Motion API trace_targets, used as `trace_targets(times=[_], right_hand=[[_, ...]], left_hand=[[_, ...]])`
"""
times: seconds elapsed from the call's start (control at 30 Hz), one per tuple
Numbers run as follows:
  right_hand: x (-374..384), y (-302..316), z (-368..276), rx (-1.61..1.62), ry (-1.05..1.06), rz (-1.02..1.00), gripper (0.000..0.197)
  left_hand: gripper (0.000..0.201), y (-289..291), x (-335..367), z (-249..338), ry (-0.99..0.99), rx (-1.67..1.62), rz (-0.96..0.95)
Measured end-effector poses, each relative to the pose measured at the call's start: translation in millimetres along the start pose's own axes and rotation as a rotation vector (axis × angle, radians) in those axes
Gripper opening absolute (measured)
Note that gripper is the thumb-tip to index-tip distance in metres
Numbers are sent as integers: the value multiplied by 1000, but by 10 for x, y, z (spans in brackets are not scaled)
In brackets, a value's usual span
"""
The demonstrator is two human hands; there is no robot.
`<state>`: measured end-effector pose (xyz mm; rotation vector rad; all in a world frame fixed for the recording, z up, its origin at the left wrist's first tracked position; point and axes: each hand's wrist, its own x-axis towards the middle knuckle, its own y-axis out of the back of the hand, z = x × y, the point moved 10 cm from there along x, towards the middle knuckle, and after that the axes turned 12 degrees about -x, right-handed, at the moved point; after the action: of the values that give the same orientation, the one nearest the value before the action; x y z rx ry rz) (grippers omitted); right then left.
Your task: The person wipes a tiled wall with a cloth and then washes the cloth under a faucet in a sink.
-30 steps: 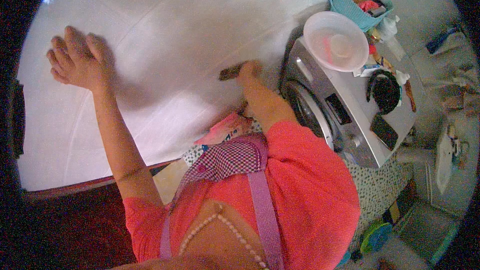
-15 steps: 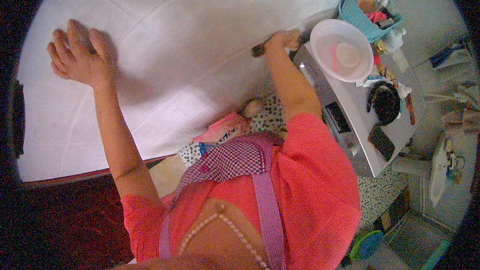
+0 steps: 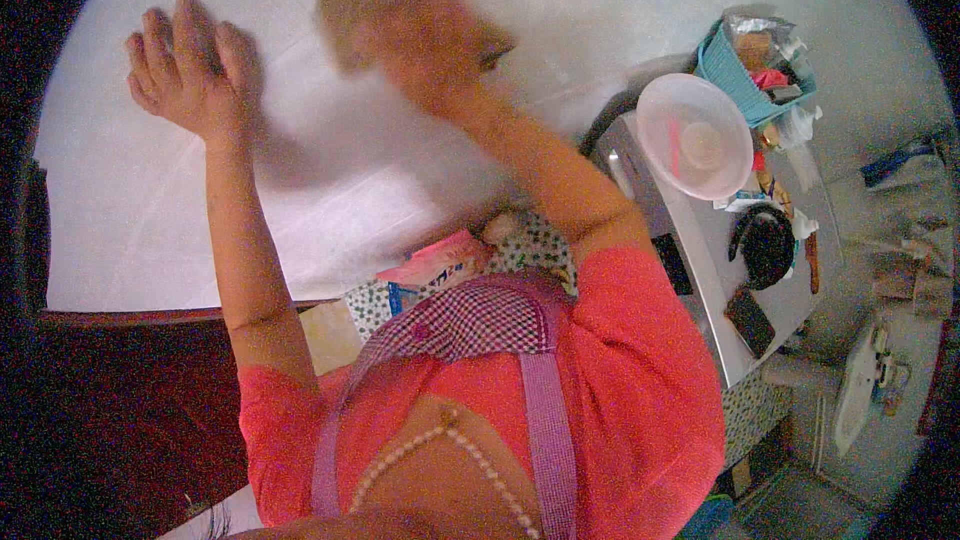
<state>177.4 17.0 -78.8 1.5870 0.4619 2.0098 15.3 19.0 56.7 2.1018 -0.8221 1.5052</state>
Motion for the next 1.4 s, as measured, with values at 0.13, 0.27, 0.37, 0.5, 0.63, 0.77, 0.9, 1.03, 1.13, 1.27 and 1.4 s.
trace_targets(times=[0.13,0.27,0.37,0.5,0.63,0.77,0.9,1.03,1.13,1.27,1.4], right_hand=[[-764,-417,-960,44,505,26,22],[-572,-469,-382,62,269,-62,24],[20,110,642,-37,-19,53,35],[44,911,2266,-113,-407,594,44],[-706,626,3558,-29,-818,667,43],[-1659,-186,3940,251,-1399,511,43],[-1725,-375,4073,642,-1579,466,51],[-1185,50,4729,759,-1493,424,61],[-439,665,4991,309,-1087,451,54],[529,1382,3336,-204,-479,736,41],[823,715,1493,-282,0,285,27]], left_hand=[[39,-69,35,9,-7,-82,10],[36,-102,9,25,38,-43,-82],[36,-41,-14,-16,73,-31,-70],[36,-25,23,19,91,-65,-48],[36,-14,5,4,81,-84,-27],[37,-92,-28,2,90,-45,-59],[37,-116,-30,-3,80,4,-97],[38,-101,-19,-6,98,-5,-93],[38,-133,-14,36,109,-20,-79],[40,-95,-4,52,76,-21,-81],[39,-58,-13,13,69,-1,-81]])
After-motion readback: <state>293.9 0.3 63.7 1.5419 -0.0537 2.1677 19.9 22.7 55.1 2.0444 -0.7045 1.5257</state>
